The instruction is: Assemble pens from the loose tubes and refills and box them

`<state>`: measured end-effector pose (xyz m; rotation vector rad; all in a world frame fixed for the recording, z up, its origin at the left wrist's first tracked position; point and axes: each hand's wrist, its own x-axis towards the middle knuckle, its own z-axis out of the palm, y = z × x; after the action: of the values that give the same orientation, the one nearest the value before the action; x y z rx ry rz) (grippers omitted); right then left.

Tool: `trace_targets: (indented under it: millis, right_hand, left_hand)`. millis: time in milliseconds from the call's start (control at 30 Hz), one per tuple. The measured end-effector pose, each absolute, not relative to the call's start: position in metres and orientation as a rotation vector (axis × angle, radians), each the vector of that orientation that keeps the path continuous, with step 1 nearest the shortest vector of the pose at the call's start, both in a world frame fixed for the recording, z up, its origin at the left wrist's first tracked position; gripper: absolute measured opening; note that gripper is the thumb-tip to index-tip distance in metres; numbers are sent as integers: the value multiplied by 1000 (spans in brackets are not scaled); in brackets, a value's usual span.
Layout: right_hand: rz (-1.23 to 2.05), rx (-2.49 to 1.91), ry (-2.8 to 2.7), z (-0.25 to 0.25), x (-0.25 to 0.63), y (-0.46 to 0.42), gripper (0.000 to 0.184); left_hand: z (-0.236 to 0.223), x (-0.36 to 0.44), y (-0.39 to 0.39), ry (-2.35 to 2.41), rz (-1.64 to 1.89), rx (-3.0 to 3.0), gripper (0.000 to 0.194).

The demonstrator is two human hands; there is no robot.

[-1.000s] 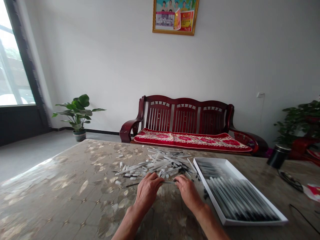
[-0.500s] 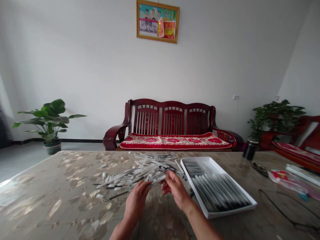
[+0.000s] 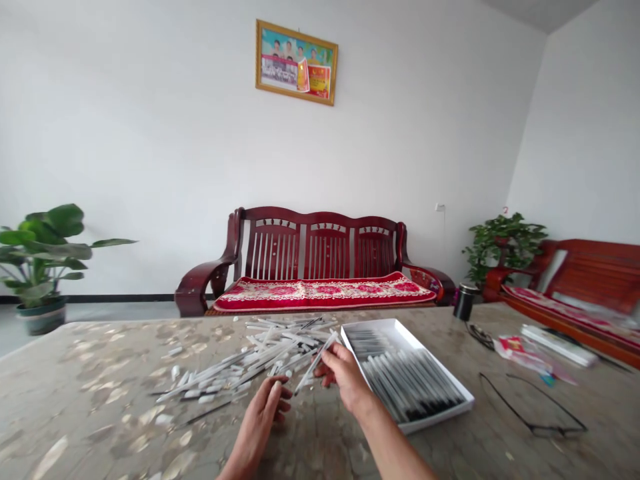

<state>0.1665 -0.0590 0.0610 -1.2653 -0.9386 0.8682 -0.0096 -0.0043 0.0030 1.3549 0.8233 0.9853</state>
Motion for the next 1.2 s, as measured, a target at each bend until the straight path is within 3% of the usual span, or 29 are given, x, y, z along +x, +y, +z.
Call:
trace_targets:
  millis: [133,433,667,933,1200]
  right_hand:
    - [697,-1469,-907,76,212,-68,51]
    - [204,-2250,-1002,93,332,-128,9]
    - [-42,-2640,-1119,79,345,-148,10]
    - [-110,-2574,-1367,82,323,-132,20]
    - [-14,-2188,-1875,52,211,-31,26]
  left_hand:
    - [-7,-12,8,913,998,1340,65]
    - [-10,-15,16,1044,1068,1404,58]
    - [-3,-26,23,1135,1217,1397,48]
    - [-4,-26,26,1156,1348,1341,35]
    - [-8,-20,19,1206,1190,1499,18]
